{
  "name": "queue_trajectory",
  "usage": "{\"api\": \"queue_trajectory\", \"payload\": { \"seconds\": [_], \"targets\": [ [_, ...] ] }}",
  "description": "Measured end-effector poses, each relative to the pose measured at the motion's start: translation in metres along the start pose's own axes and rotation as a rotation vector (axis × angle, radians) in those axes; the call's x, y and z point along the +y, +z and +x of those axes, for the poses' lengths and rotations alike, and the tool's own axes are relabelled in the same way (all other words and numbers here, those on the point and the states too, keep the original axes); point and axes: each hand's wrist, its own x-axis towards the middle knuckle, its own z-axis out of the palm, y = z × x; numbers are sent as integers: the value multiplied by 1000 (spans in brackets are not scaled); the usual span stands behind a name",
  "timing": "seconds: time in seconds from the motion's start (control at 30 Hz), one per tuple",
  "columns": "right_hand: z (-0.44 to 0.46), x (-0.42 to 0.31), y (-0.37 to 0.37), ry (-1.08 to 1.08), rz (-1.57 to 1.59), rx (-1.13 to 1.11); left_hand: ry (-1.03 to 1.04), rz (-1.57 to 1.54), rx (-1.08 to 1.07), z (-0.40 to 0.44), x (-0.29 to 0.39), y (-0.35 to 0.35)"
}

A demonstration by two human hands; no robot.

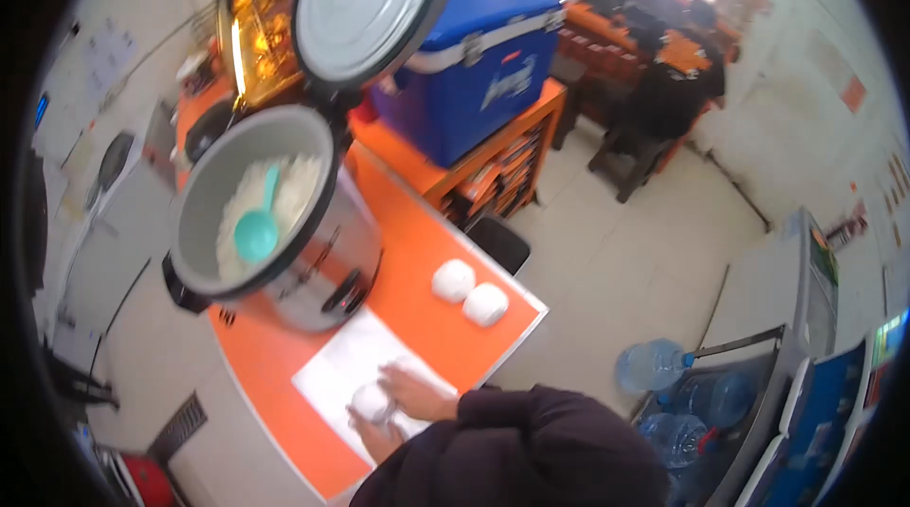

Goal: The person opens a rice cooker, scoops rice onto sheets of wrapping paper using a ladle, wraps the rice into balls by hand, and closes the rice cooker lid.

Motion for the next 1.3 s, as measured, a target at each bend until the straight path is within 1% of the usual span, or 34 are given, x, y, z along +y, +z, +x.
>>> {"api": "queue_trajectory", "payload": {
  "seconds": [0.03, 0.07, 0.13, 0.2, 0.23, 0.27, 0.3, 0.33, 0.37, 0.4, 0.43, 0.5, 0.53, 0.57, 0.6, 0.63, 0.67, 0.73, 0.77, 0.83, 0.87, 0.9, 1.0, 1.03, 1.1, 1.13, 1.17, 1.2, 1.23, 1.27, 1.3],
  "targets": [
    [-6, -21, -30, 43, -24, -49, -71, -70, -33, 2, -5, 0],
    [-5, -16, -8, 71, 51, -140, -140, -156, -58, 5, -3, 3],
    [16, -8, 31, 213, 418, -69, -415, -594, -122, 19, 13, -10],
    [34, -20, 16, 274, 1138, 106, -428, -764, 10, 34, 38, -14],
    [46, -40, -7, 464, 1205, 196, -289, -647, 97, 38, 41, -11],
    [56, -48, -15, 556, 1185, 272, -146, -528, 178, 43, 41, -5],
    [62, -47, -15, 540, 1282, 304, -157, -753, 209, 48, 41, 0],
    [66, -48, -21, 526, 1379, 341, -153, -1129, 229, 58, 56, -7],
    [63, -49, -29, 462, 1350, 279, -307, -1305, 303, 62, 69, -11],
    [58, -57, -51, 396, 1318, 223, -459, -1480, 375, 65, 77, -15],
    [52, -61, -65, 337, 1286, 171, -499, -1471, 314, 68, 82, -22],
    [39, -54, -69, 354, 1315, 120, -578, -1456, 187, 71, 92, -30],
    [35, -51, -70, 358, 1325, 101, -610, -1421, 179, 70, 87, -21],
    [31, -51, -70, 331, 1279, 149, -647, -1386, 168, 66, 79, -8],
    [27, -47, -73, 299, 1109, 176, -683, -1347, 155, 62, 71, 4],
    [23, -43, -80, 266, 939, 204, -623, -1373, 199, 64, 75, 6],
    [19, -38, -87, 233, 769, 228, -564, -1347, 154, 66, 79, 6],
    [11, -18, -96, 298, 940, 182, -447, -1292, 72, 77, 97, -10],
    [8, -4, -98, 328, 1026, 155, -439, -1147, -99, 87, 107, -24],
    [1, 36, -88, 391, 953, 310, -371, -1071, -77, 87, 90, 22],
    [-2, 46, -88, 482, 875, 399, -336, -1031, -55, 89, 85, 38],
    [-3, 55, -89, 563, 795, 487, -287, -1090, 17, 92, 88, 36],
    [-5, 91, -87, 410, -18, 450, 28, -749, 37, 95, 85, 3],
    [4, 77, -99, 354, -76, 481, 69, -600, 174, 95, 95, -13],
    [21, 44, -137, 243, -192, 554, 254, -573, -41, 100, 102, -37],
    [35, 23, -165, 279, -57, 584, 344, -556, -158, 100, 106, -49],
    [58, 11, -192, 319, 77, 609, 446, -607, -239, 102, 119, -58],
    [81, 35, -207, 43, -242, 940, 543, -661, -325, 104, 141, -63],
    [103, 21, -245, 53, 50, 1041, 624, -649, -285, 104, 170, -73],
    [122, 18, -273, 110, 55, 1220, 709, -637, -244, 103, 199, -77],
    [145, 52, -285, 115, 197, 1434, 678, -600, -210, 98, 219, -71]
  ]
}}
